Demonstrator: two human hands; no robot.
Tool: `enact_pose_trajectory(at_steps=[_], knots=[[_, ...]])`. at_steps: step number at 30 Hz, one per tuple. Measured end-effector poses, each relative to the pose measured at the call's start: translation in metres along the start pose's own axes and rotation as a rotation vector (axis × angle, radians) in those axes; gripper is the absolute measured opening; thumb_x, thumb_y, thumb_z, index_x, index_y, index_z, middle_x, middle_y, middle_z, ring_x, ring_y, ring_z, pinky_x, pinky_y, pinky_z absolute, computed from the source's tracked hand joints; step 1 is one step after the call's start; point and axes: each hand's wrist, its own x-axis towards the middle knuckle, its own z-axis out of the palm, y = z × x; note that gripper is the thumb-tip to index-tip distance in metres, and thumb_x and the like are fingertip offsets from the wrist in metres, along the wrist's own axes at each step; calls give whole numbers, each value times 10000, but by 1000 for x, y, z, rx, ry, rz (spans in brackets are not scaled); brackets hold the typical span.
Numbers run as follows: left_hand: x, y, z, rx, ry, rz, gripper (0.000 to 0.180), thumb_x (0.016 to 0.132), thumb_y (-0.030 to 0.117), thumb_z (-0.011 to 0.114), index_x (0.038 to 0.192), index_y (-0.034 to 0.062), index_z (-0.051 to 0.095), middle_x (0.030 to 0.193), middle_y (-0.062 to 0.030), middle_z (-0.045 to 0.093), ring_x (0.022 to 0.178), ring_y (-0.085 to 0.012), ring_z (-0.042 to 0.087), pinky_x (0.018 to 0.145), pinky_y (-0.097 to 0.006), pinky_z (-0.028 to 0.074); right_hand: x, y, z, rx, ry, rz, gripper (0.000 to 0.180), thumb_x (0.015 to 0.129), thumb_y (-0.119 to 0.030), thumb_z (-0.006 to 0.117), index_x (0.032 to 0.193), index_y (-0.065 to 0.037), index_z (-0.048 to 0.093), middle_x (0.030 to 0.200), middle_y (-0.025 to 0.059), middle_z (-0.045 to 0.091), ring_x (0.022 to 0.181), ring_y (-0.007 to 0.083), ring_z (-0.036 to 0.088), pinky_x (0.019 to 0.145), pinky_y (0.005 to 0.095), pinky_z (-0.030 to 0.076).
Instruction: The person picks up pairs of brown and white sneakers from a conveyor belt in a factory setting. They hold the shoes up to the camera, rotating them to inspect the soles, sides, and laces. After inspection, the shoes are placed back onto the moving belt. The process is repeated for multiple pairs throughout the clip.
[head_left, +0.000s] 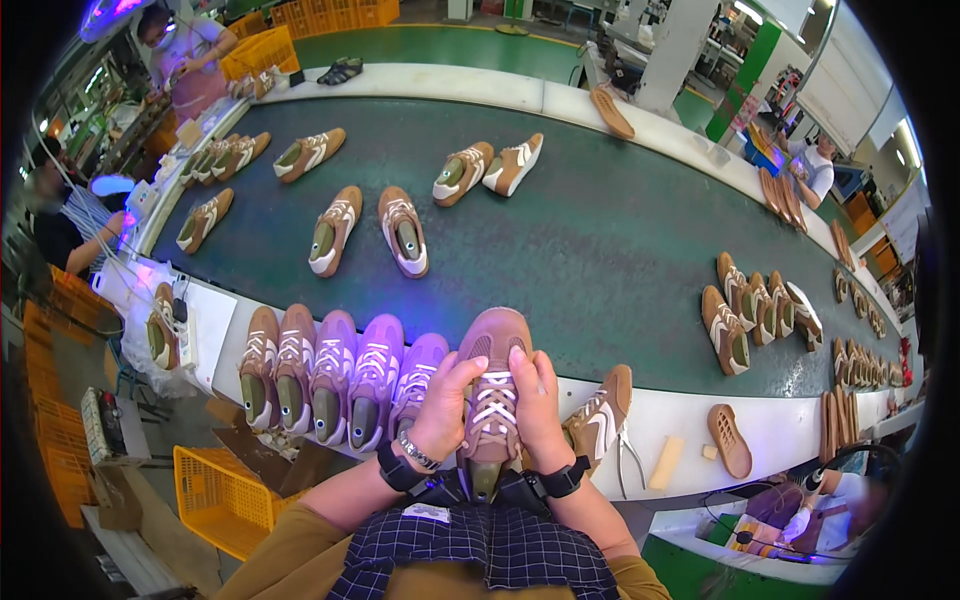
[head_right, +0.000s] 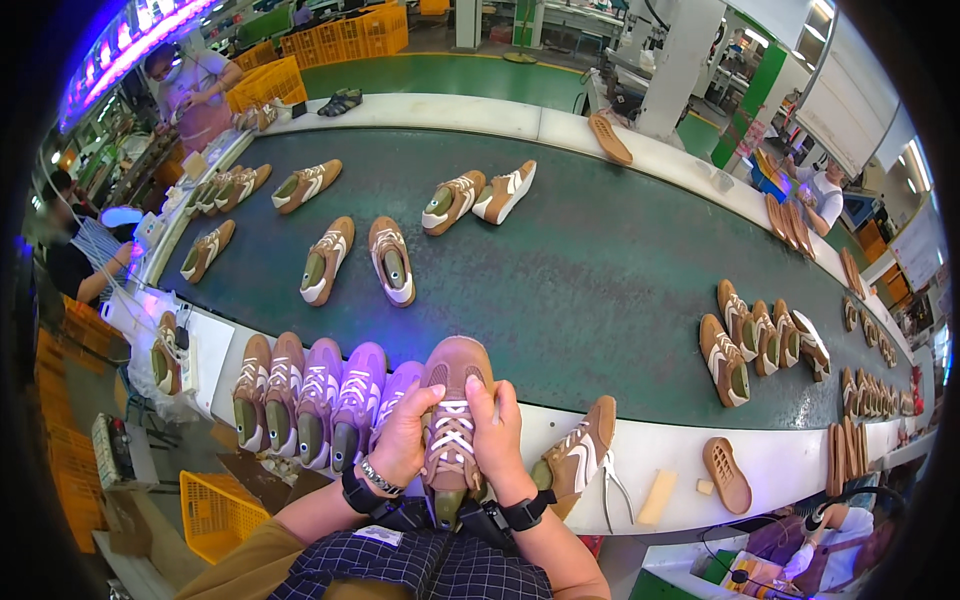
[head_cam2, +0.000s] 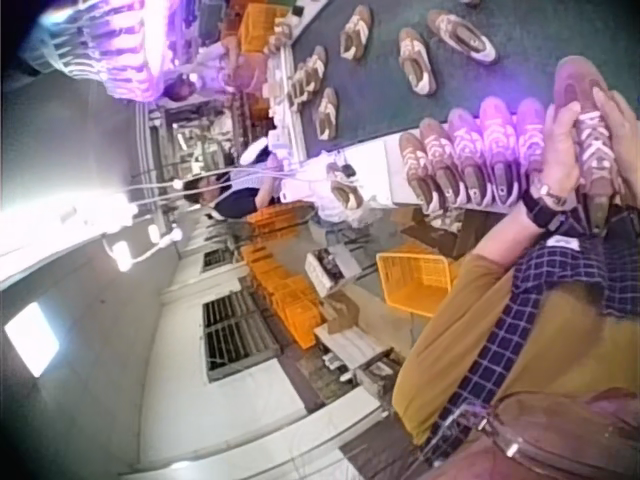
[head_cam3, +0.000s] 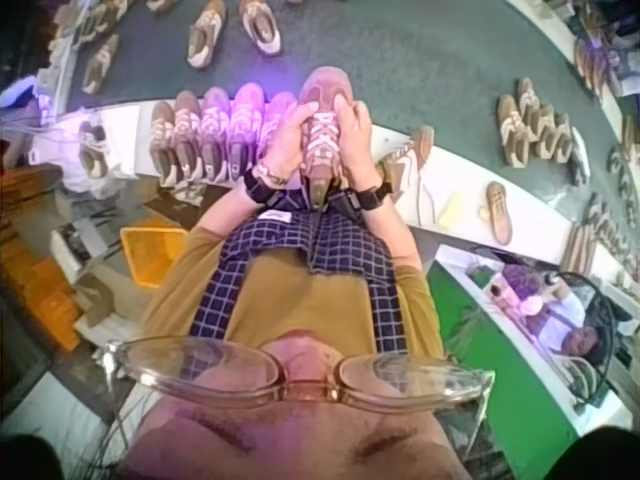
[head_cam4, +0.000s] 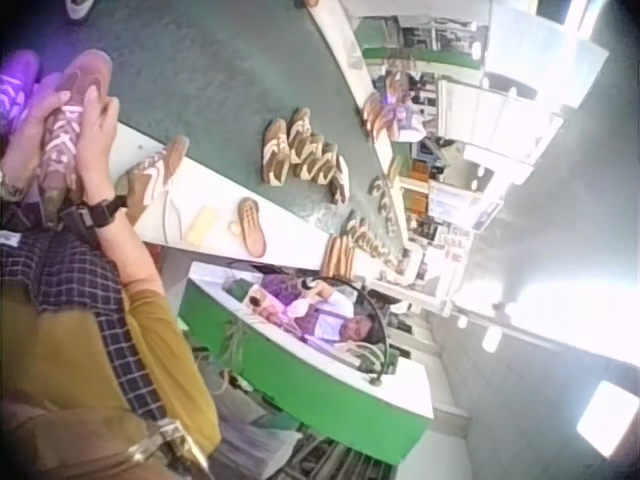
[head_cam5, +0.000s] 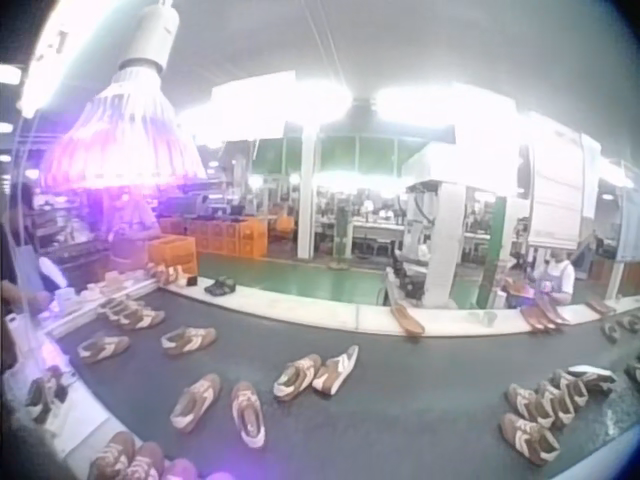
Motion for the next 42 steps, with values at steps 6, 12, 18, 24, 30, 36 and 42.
enact_pose_trajectory(at_steps=[6,12,18,24,30,36,42], knots=[[1,1,0,-30,-75,34,193,848,144,530,1008,37,509,956,-78,573,879,-168,580,780,-310,485,-3,-6,-2,357,-71,29,258,919,-314,477,903,-56,469,855,22,514,764,84,493,707,243,430],[4,9,10,16,-16,-49,180,834,137,533,984,41,514,920,-64,569,859,-162,577,775,-313,486,-7,-12,-7,343,-109,25,221,874,-243,519,947,-42,463,883,39,523,790,93,498,728,248,431],[16,9,1,-30,-51,-79,235,756,71,507,990,52,514,932,-79,582,848,-199,592,788,-337,488,-13,-17,-3,281,-76,23,201,877,-214,539,935,-37,462,870,39,520,784,80,487,714,237,423],[14,3,5,-7,-46,-8,278,721,48,485,996,55,523,934,-69,576,846,-194,580,806,-341,476,-14,-8,-5,143,3,-60,187,900,-213,528,889,-40,460,821,20,506,732,66,456,652,228,410],[12,-3,0,-8,-67,14,299,769,68,492,1067,46,487,950,-78,555,868,-178,563,813,-332,469,-12,-5,-6,150,-6,-22,206,904,-237,535,871,-53,447,804,21,509,705,65,467,634,225,419],[0,-3,10,826,92,796,367,797,71,586,1129,44,433,937,-40,504,955,-187,471,850,-346,428,-11,-21,-5,293,-40,29,203,907,-254,539,877,-75,450,803,7,496,727,60,481,651,215,430],[-11,13,13,1357,-48,1162,235,707,37,655,917,17,553,890,-108,500,830,-231,503,704,-311,442,-12,-16,-6,273,-51,24,210,908,-262,539,867,-76,451,798,1,487,725,56,457,652,211,411]])
